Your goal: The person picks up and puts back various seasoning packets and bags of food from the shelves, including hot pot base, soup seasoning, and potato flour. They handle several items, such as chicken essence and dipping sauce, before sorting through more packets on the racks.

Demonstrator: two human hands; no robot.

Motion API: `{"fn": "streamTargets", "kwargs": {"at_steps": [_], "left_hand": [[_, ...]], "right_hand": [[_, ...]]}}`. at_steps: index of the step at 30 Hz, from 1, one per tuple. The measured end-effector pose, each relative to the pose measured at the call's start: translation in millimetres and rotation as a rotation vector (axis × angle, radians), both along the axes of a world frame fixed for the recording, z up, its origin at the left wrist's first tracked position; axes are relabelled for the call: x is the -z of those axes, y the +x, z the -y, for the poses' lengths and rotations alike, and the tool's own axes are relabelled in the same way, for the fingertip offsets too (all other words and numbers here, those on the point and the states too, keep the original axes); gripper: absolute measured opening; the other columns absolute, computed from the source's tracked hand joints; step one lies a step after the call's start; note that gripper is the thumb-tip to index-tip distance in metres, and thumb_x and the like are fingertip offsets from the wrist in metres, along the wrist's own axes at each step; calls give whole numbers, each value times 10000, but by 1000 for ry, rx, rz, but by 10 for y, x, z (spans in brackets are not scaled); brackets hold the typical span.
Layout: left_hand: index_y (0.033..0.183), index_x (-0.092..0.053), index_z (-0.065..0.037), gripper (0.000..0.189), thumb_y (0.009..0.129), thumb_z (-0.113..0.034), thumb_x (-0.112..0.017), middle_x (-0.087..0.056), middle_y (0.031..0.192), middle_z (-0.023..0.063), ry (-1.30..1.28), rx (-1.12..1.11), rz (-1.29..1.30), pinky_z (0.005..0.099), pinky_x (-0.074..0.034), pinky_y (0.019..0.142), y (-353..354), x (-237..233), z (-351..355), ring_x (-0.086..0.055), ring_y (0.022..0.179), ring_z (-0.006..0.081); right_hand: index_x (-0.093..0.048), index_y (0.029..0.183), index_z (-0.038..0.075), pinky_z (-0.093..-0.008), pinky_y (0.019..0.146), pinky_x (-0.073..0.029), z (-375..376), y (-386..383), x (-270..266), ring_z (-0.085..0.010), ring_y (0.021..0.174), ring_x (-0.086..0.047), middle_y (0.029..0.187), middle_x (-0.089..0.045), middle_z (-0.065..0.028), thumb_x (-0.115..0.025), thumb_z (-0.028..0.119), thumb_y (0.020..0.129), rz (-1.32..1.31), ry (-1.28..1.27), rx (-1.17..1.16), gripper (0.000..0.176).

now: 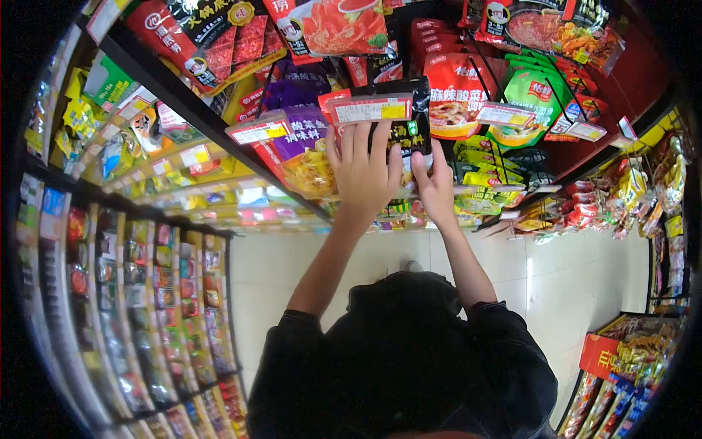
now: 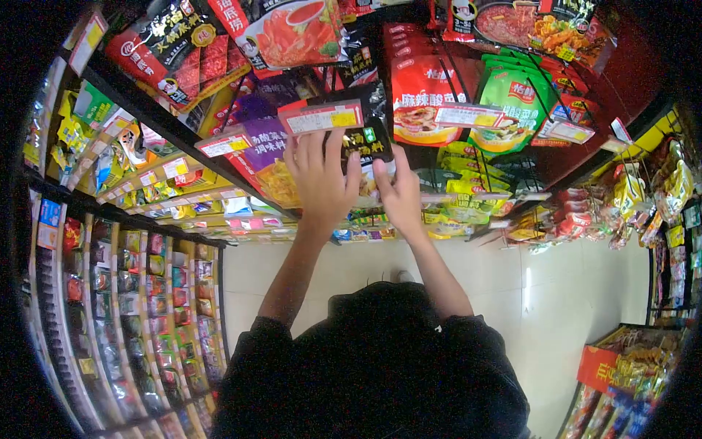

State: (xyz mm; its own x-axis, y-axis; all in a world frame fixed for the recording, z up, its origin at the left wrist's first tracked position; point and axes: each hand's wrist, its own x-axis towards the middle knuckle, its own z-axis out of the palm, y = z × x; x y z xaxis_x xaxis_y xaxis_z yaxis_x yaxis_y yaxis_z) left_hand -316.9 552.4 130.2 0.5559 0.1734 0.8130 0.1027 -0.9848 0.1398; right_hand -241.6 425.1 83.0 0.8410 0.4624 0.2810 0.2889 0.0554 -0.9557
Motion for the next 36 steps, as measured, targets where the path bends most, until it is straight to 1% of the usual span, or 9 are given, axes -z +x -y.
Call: {"fn": "streamTargets", "kwargs": {"at_steps": [8,18,19,26,27,30,31,34,36], "left_hand": [[1401,-566,-84,528,907,-257,-634,-490,1414,183,-13,-79,-18,616,-224,1141,32,156,109,-436,1319,363],[1369,-586,-59,491,921,-257,-614,-499,1397,234,-44,-109,-30,630,-230,1124,159,223,103,-440,1318,399],[1380,-571,-45,504,928,-262,-615,-483,1407,249,-40,-102,-44,634,-226,1126,182,241,93,-419,1328,413],[1499,-462,-15,629,935,-247,-618,-464,1442,310,-22,-70,-35,646,-253,1123,492,256,-83,-390,1383,485],[1540,-404,-4,687,930,-236,-620,-448,1475,317,3,-67,-40,632,-271,1140,538,275,-141,-392,1401,497],[1554,-405,-29,693,937,-266,-616,-445,1486,327,-105,-12,-58,640,-263,1164,711,291,-267,-383,1426,492],[1569,-380,-42,726,923,-261,-631,-404,1519,341,-94,-49,-99,629,-256,1183,755,308,-303,-365,1448,475],[1582,-355,-58,745,917,-239,-637,-383,1521,361,-145,3,-30,623,-251,1192,919,347,-426,-361,1453,470],[1573,-356,-52,723,922,-209,-631,-376,1515,371,-183,-3,-78,578,-279,1193,902,377,-410,-360,1439,488]], "right_hand": [[-505,1370,73,-308,498,-446,97,19,59,-141,525,-606,669,-638,-79,-574,343,1060,-13,-78,-36,418],[-490,1383,74,-326,520,-476,52,159,167,-169,549,-634,694,-652,-112,-574,317,1063,4,-74,-64,410],[-475,1394,66,-329,532,-480,40,164,161,-167,568,-640,723,-660,-125,-568,279,1067,-54,-83,-80,401],[-443,1374,31,-342,632,-514,-412,431,424,-195,699,-649,893,-688,-161,-522,199,1079,33,80,-29,348],[-453,1346,29,-355,662,-516,-464,446,343,-215,734,-647,927,-684,-174,-502,185,1083,20,76,-20,310],[-471,1305,27,-377,719,-517,-755,706,499,-253,768,-643,923,-675,-180,-498,187,1084,140,134,48,274],[-484,1261,13,-391,776,-505,-891,838,598,-293,842,-653,961,-665,-211,-503,175,1077,190,146,97,246],[-487,1263,-18,-430,841,-491,-1135,1108,708,-361,942,-658,1023,-657,-257,-513,186,1071,273,158,137,282],[-484,1276,-37,-452,853,-485,-1327,1254,842,-401,967,-651,1044,-649,-284,-527,206,1065,284,154,224,325]]}}
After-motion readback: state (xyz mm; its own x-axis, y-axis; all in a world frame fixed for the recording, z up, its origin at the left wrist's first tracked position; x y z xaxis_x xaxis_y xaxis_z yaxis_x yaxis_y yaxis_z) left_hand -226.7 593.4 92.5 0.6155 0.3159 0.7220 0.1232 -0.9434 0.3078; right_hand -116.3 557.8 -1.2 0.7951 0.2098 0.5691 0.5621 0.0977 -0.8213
